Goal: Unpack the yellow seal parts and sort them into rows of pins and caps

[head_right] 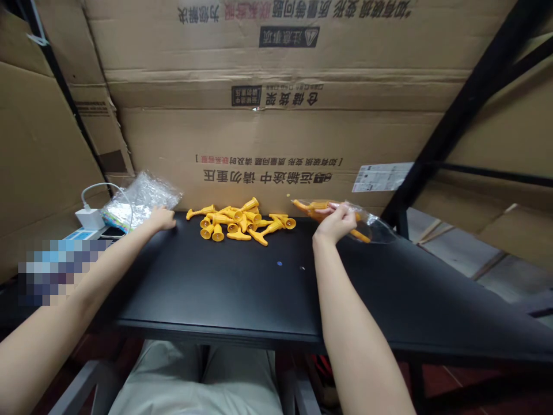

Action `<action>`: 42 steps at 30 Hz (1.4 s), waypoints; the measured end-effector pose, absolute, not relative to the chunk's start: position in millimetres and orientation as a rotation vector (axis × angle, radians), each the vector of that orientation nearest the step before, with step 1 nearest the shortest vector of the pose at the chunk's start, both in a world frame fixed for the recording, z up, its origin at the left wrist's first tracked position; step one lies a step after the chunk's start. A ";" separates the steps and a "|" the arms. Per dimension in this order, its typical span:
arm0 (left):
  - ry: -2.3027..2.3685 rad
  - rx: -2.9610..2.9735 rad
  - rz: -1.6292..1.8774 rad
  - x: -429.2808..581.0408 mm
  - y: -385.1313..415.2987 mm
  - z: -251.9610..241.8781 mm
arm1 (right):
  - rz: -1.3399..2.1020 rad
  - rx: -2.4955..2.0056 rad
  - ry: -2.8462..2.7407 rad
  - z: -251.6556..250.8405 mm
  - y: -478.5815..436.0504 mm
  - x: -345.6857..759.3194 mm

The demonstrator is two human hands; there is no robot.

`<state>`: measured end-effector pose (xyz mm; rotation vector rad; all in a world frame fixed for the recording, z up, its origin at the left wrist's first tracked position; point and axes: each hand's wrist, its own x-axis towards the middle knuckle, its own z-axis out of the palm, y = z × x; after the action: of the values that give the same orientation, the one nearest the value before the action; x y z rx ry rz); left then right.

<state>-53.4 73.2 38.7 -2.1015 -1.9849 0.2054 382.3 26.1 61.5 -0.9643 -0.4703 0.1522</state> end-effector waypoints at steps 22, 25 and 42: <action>-2.435 -1.796 -0.228 -117.3 106.8 24.8 | 0.143 -0.936 -0.518 57.8 27.6 377.7; -2.306 -1.897 -0.234 -113.4 105.5 25.2 | 0.145 -0.934 -0.530 57.3 27.4 376.7; -2.324 -1.913 -0.127 -103.7 104.9 26.1 | 0.181 -0.923 -0.691 67.9 20.2 360.9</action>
<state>-103.7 104.9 26.1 -1.9132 -2.3236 -0.1272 360.9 20.2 67.9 -0.9230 -0.6908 0.1806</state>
